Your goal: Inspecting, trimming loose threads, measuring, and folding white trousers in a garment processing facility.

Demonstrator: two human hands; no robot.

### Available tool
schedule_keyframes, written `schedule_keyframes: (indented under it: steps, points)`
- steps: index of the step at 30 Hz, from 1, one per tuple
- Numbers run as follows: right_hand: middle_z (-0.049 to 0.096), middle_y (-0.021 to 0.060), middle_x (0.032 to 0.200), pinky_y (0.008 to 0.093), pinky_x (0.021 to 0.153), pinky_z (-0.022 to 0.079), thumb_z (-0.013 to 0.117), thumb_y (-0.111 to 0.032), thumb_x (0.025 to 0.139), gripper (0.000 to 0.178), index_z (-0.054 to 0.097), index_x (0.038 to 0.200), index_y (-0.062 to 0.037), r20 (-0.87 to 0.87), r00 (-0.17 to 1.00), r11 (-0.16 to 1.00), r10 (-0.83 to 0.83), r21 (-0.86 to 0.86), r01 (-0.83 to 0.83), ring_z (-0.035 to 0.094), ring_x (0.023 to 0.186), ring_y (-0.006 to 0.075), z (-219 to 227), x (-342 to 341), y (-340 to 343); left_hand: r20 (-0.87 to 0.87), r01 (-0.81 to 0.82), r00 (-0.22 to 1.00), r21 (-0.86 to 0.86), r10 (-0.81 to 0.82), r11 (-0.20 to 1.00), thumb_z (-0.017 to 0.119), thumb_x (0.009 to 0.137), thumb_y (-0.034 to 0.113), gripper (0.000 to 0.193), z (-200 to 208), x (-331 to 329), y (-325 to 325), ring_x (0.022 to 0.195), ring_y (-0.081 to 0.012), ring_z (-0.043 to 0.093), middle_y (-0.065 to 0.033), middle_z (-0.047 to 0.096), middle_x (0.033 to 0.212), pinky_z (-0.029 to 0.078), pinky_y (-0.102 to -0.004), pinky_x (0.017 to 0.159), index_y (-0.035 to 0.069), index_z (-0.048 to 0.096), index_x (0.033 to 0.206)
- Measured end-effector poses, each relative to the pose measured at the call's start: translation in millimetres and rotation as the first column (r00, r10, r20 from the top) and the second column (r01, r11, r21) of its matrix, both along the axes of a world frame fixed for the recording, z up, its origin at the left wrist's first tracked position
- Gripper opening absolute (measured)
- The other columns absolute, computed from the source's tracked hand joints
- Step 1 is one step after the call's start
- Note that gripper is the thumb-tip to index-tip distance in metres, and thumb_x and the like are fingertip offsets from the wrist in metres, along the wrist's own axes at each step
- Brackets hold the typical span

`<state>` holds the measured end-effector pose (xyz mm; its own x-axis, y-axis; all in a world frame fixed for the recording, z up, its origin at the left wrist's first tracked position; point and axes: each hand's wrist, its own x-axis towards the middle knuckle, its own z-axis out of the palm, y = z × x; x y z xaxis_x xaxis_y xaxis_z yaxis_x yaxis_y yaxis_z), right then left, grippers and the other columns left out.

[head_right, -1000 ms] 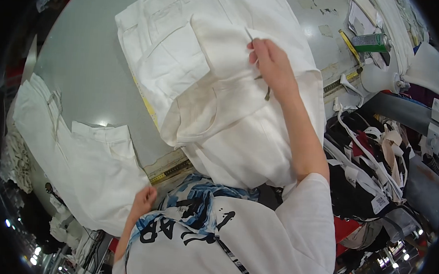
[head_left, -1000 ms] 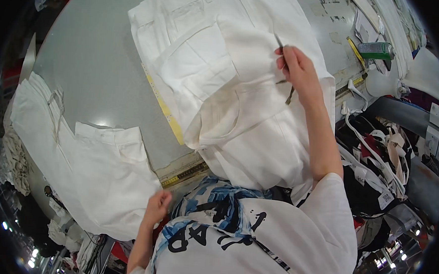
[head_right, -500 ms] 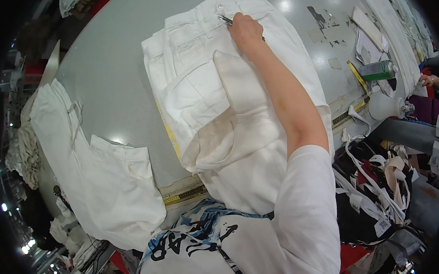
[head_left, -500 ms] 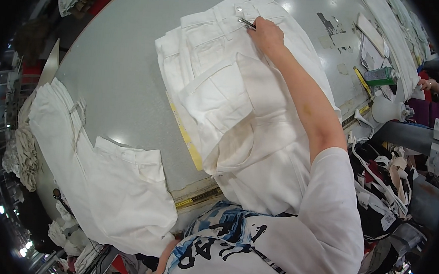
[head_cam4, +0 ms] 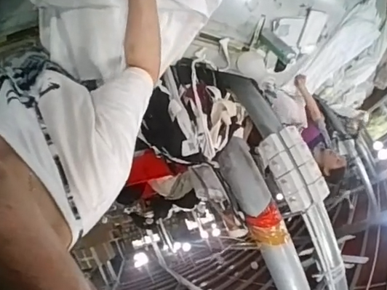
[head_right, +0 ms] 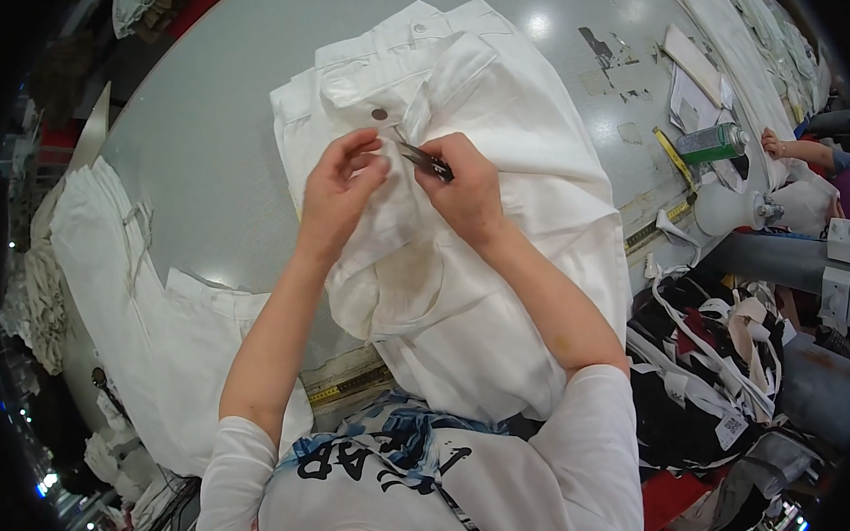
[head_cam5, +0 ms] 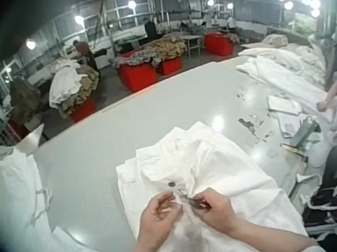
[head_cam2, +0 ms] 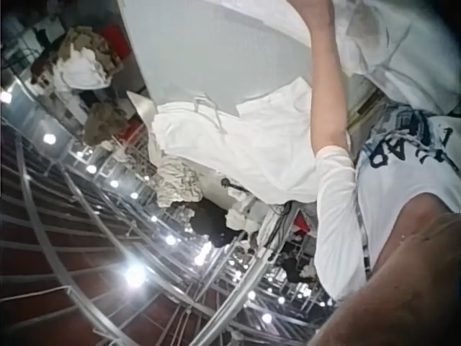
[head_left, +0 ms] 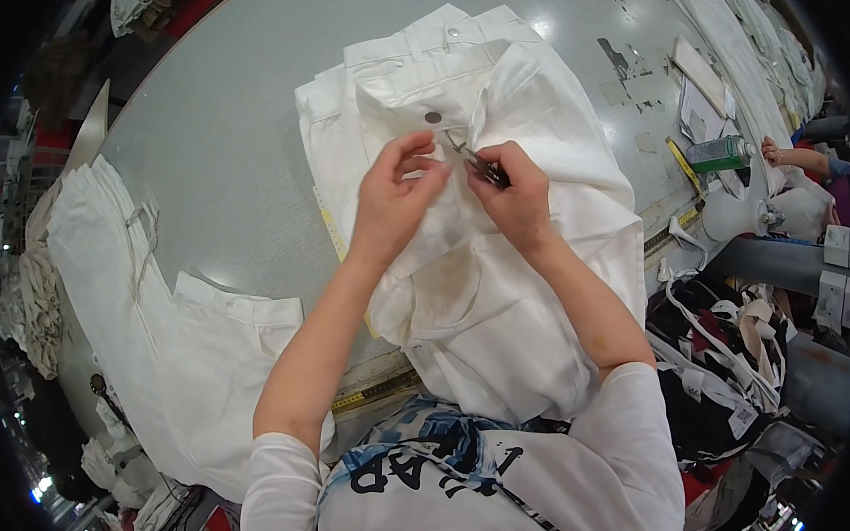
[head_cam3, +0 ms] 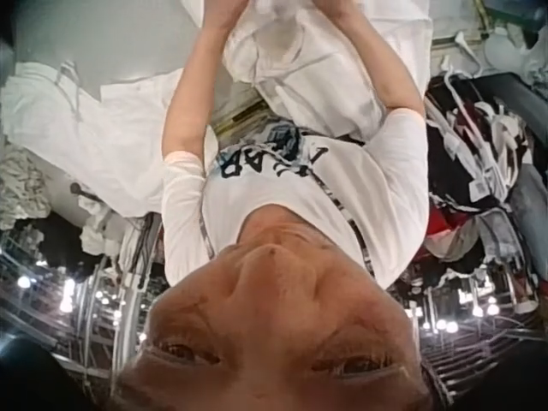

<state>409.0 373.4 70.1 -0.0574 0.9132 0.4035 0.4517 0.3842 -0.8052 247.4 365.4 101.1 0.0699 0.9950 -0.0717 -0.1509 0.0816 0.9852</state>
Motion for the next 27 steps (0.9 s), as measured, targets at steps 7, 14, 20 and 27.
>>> schedule_keyframes:
  steps: [7,14,20,27]
  points:
    - [0.062,0.0092,0.083,0.0291,0.057,0.047,0.061,0.003,0.076,0.023,0.059,0.098,-0.0025,-0.168,0.982,0.975,0.081,-0.191,-0.113,0.060,0.068,0.0167,-6,8,-8,-0.075,-0.032,0.996,0.124,0.041,0.992,0.065,0.078,0.004,0.028,-35,28,17,0.086,-0.0121,0.053,-0.0060,0.053,0.101,0.048,-0.0233,0.070,0.006,0.059,0.106]
    - [0.063,0.0125,0.081,0.0287,0.061,0.048,0.063,-0.008,0.079,0.022,0.060,0.100,-0.0032,0.000,1.000,0.991,0.000,0.132,0.000,0.061,0.068,0.0194,45,7,18,-0.319,0.024,0.942,0.368,0.101,0.930,0.064,0.076,0.001,0.018,-38,28,6,0.086,-0.0179,0.053,-0.0086,0.052,0.099,0.047,-0.0251,0.069,0.003,0.060,0.094]
    - [0.062,0.0125,0.072,0.0404,0.066,0.047,0.062,-0.024,0.079,0.020,0.058,0.082,-0.0037,0.536,0.796,0.925,0.281,-0.371,-0.077,0.061,0.074,0.0308,69,-2,36,-0.418,0.063,0.904,0.344,0.093,0.937,0.063,0.078,0.001,0.016,-30,29,-24,0.079,-0.0138,0.053,-0.0074,0.053,0.097,0.043,-0.0222,0.064,0.002,0.059,0.094]
    - [0.063,0.0109,0.070,0.0392,0.064,0.047,0.061,-0.020,0.079,0.016,0.059,0.082,-0.0050,0.418,0.872,0.932,0.256,-0.347,-0.107,0.062,0.072,0.0297,72,13,13,-0.151,-0.010,0.989,-0.110,-0.007,0.994,0.055,0.089,0.006,0.014,-22,28,-42,0.065,-0.0075,0.053,-0.0061,0.056,0.088,0.042,-0.0204,0.055,0.002,0.054,0.102]
